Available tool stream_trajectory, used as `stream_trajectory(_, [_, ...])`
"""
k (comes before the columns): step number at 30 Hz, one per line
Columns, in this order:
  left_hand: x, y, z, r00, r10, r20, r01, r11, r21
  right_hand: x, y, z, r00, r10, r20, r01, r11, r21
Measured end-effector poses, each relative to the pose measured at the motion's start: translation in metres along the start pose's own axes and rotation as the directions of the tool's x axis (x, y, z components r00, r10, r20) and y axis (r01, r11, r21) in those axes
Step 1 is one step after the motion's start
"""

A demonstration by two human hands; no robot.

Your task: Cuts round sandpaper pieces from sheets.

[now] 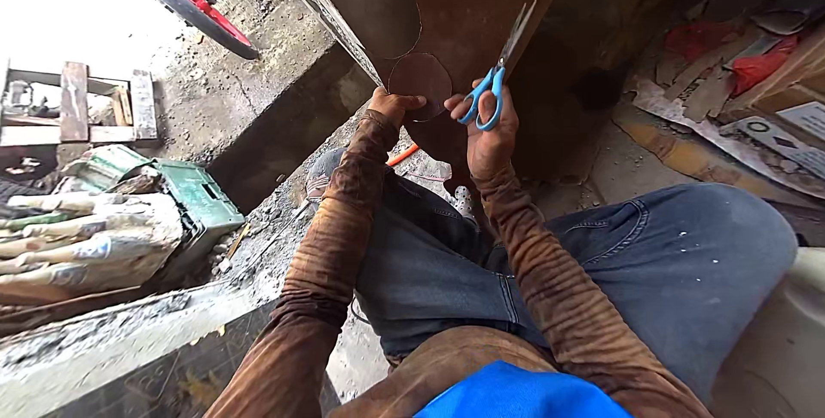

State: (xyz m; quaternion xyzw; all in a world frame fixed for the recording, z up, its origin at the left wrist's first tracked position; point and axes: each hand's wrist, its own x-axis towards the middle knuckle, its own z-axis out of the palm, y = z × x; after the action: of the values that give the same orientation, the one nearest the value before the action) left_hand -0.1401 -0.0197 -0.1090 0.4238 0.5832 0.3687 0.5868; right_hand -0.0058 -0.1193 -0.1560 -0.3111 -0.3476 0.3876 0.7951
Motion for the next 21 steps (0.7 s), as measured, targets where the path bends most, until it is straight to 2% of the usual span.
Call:
stream_trajectory(4, [0.005,-0.001,-0.002,0.999,0.050,-0.012,-0.049,0.998,0.049,-0.052,0.014,0.009,0.985,0.169,0.027,-0.156,0.951,-0.266])
stream_trajectory(8, [-0.003,0.008,-0.004,0.989,0.132,-0.066,-0.115,0.971,0.211,-0.063,0.051,0.015,0.979,0.118,0.167,-0.035,0.901,-0.433])
stream_trajectory(11, [-0.005,0.008,-0.003,0.984,0.142,-0.108,-0.098,0.937,0.335,-0.063,0.066,0.016,0.965,0.093,0.247,0.049,0.856,-0.514])
stream_trajectory(14, [0.006,0.003,-0.002,0.979,0.127,-0.158,-0.025,0.848,0.529,-0.065,0.076,0.011,0.950,0.142,0.280,0.054,0.805,-0.591])
stream_trajectory(17, [0.009,0.014,0.003,0.985,0.123,-0.120,0.004,0.681,0.732,-0.065,0.076,0.007,0.934,0.185,0.304,0.046,0.785,-0.618])
stream_trajectory(19, [0.009,0.026,0.011,0.991,0.110,-0.080,0.000,0.589,0.808,-0.063,0.074,0.005,0.934,0.185,0.307,0.048,0.785,-0.618])
stream_trajectory(21, [0.006,0.033,0.021,0.992,0.106,-0.066,-0.004,0.557,0.831,-0.062,0.073,0.002,0.937,0.173,0.304,0.048,0.797,-0.602])
